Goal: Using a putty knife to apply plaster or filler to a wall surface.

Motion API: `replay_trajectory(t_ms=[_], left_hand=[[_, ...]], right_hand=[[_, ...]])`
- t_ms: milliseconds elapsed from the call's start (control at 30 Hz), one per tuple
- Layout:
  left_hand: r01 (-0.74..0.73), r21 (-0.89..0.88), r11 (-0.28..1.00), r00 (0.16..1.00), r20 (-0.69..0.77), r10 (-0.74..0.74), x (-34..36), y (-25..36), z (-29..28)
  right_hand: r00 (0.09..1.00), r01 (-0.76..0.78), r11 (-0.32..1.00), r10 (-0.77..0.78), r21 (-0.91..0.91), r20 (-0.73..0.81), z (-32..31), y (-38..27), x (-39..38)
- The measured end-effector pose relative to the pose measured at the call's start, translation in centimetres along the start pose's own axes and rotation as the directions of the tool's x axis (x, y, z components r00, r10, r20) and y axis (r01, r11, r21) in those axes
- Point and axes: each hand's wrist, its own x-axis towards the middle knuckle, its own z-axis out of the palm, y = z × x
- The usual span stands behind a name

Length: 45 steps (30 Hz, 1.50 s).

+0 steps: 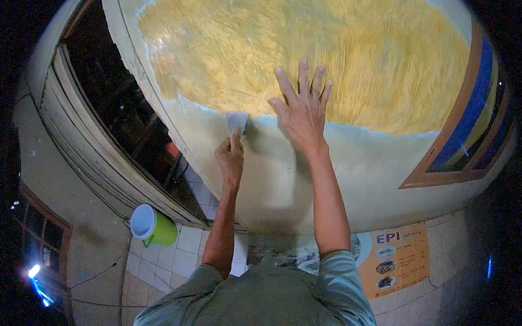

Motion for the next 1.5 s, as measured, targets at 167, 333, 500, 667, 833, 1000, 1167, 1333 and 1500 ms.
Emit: replay_trajectory(t_ms=[167,333,500,667,833,1000,1167,1333,1500], left_hand=[[-0.076,-0.017,0.997,0.997,-0.029,0.075,-0.7,-2.2,0.5],[-0.007,-0.033,0.999,1.0,0.004,0.007,2.3,-0.2,0.3],[0.011,-0.083,0.996,1.0,-0.01,-0.012,0.2,-0.4,0.2],[0.009,-0.078,0.997,1.0,-0.023,-0.011,0.9,-2.0,-0.6],[0.04,-0.195,0.98,0.999,-0.028,-0.047,3.5,-0.6,-0.4],[0.076,0.025,0.997,0.994,-0.076,-0.074,2.7,-3.9,-1.1],[0.125,-0.202,0.971,0.989,-0.053,-0.138,4.2,0.9,-1.4],[0.08,-0.226,0.971,0.994,-0.059,-0.096,5.6,-0.9,-0.9],[0.117,-0.237,0.965,0.991,-0.033,-0.128,3.7,-2.1,-0.8]], right_hand=[[0.999,0.04,0.999,-0.04,-0.005,-0.028,1.2,1.1,-0.1],[0.999,0.038,0.999,-0.038,0.003,-0.033,1.1,0.4,-0.3],[0.999,0.035,0.999,-0.034,0.003,-0.018,0.7,0.9,-0.4],[0.998,0.063,0.998,-0.063,0.013,-0.025,1.4,1.2,-0.1],[0.999,0.02,1.0,-0.02,0.016,-0.031,2.1,0.6,-0.1],[0.997,0.006,0.999,-0.003,0.034,-0.076,3.0,-1.3,0.6],[0.978,0.167,0.984,-0.158,0.059,-0.138,4.8,-3.4,4.9],[0.933,0.149,0.989,-0.133,0.022,-0.335,7.7,-6.7,8.6],[0.936,0.096,0.992,-0.119,-0.087,-0.33,9.7,-6.7,8.0]])
